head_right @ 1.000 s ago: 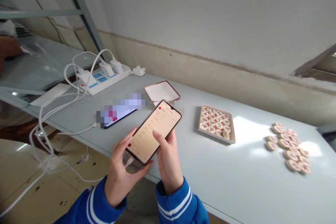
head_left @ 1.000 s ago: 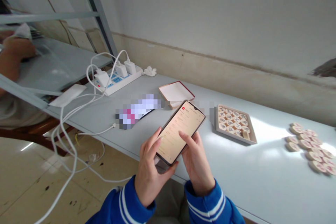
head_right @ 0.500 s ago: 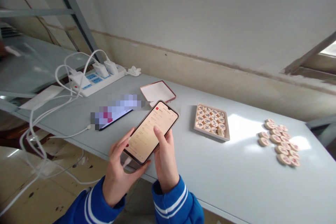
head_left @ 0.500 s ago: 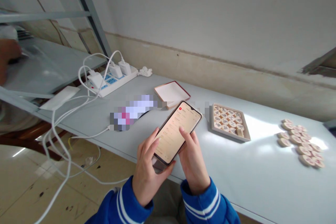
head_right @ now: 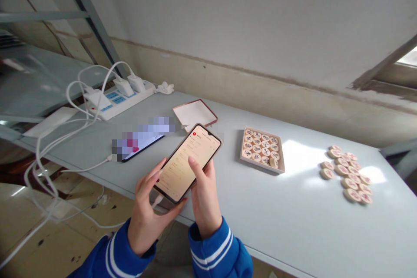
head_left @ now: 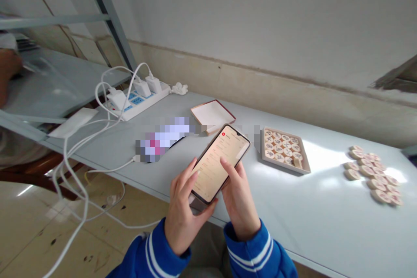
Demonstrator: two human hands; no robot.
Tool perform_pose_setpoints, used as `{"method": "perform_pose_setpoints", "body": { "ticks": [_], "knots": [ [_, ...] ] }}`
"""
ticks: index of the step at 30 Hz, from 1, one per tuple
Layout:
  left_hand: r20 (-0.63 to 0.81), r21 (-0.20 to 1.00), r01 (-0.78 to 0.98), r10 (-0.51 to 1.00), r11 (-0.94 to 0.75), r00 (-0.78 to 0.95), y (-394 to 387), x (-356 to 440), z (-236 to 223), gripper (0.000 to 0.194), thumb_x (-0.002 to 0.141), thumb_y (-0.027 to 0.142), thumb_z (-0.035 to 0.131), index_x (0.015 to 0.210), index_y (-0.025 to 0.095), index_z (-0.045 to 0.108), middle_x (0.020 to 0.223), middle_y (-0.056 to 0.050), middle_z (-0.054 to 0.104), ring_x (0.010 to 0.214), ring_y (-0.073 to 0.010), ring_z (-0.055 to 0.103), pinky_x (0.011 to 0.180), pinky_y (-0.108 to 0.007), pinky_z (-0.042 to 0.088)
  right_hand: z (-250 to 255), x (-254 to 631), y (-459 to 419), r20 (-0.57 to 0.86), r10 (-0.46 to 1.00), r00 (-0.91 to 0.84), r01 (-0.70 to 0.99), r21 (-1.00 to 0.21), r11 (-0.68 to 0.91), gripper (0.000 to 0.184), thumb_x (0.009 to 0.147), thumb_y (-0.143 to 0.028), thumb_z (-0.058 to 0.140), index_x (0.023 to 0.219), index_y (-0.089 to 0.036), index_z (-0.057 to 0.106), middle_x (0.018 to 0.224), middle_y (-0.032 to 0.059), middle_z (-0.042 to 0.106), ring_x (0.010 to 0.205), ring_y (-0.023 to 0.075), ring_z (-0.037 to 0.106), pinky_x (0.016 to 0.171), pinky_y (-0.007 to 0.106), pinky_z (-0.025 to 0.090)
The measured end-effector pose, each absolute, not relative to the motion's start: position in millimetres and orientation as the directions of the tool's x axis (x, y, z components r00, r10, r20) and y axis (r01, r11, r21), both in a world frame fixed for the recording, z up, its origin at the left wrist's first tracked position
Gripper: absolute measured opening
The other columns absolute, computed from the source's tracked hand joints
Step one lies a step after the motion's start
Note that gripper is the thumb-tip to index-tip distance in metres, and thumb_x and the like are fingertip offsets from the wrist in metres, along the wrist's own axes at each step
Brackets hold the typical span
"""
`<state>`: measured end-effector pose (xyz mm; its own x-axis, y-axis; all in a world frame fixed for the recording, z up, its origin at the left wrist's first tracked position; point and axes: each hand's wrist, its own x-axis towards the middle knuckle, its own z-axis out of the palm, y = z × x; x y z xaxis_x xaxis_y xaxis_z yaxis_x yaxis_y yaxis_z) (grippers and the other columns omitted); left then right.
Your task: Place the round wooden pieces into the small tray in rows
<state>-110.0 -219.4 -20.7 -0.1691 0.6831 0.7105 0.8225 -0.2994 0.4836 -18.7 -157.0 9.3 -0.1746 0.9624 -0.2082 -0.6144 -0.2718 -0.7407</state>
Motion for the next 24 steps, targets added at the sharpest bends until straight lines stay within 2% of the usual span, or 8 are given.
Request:
{"method": "perform_pose_setpoints", "body": {
  "ticks": [8,17,24],
  "knots": [
    [0.684,0.505,0.816,0.707,-0.280,-0.181,-220.0,-110.0,-20.3,0.073,0.065,0.018,0.067,0.126,0.021,0.026,0.125,-0.016,0.044,0.110,-0.0266,0.047,0.084,-0.044,0.045,9.9,-19.5,-156.6,-0.202,0.965,-0.169,-0.608,-0.749,-0.264,0.051,0.069,-0.029,0.068,0.115,-0.019,0.049,0.105,0.0058,0.059,0.099,0.0222,0.053,0.089,0.038,0.042],
    [0.695,0.491,0.820,0.700,-0.294,-0.165,-220.2,-110.0,-19.8,0.073,0.065,0.016,0.067,0.126,0.018,0.027,0.125,-0.017,0.044,0.112,-0.0262,0.045,0.088,-0.044,0.042,9.5,-19.4,-156.7,-0.199,0.965,-0.173,-0.607,-0.750,-0.263,0.052,0.067,-0.026,0.070,0.114,-0.020,0.049,0.106,0.0054,0.058,0.099,0.0218,0.054,0.088,0.036,0.043],
    [0.703,0.476,0.827,0.695,-0.299,-0.153,-220.0,-109.9,-18.3,0.073,0.065,0.016,0.066,0.126,0.017,0.025,0.124,-0.018,0.044,0.112,-0.0262,0.045,0.087,-0.044,0.042,9.4,-20.1,-157.0,-0.248,0.954,-0.168,-0.633,-0.715,-0.297,0.050,0.067,-0.028,0.068,0.113,-0.019,0.049,0.107,0.0052,0.058,0.100,0.0225,0.053,0.087,0.037,0.043]
  ]
}}
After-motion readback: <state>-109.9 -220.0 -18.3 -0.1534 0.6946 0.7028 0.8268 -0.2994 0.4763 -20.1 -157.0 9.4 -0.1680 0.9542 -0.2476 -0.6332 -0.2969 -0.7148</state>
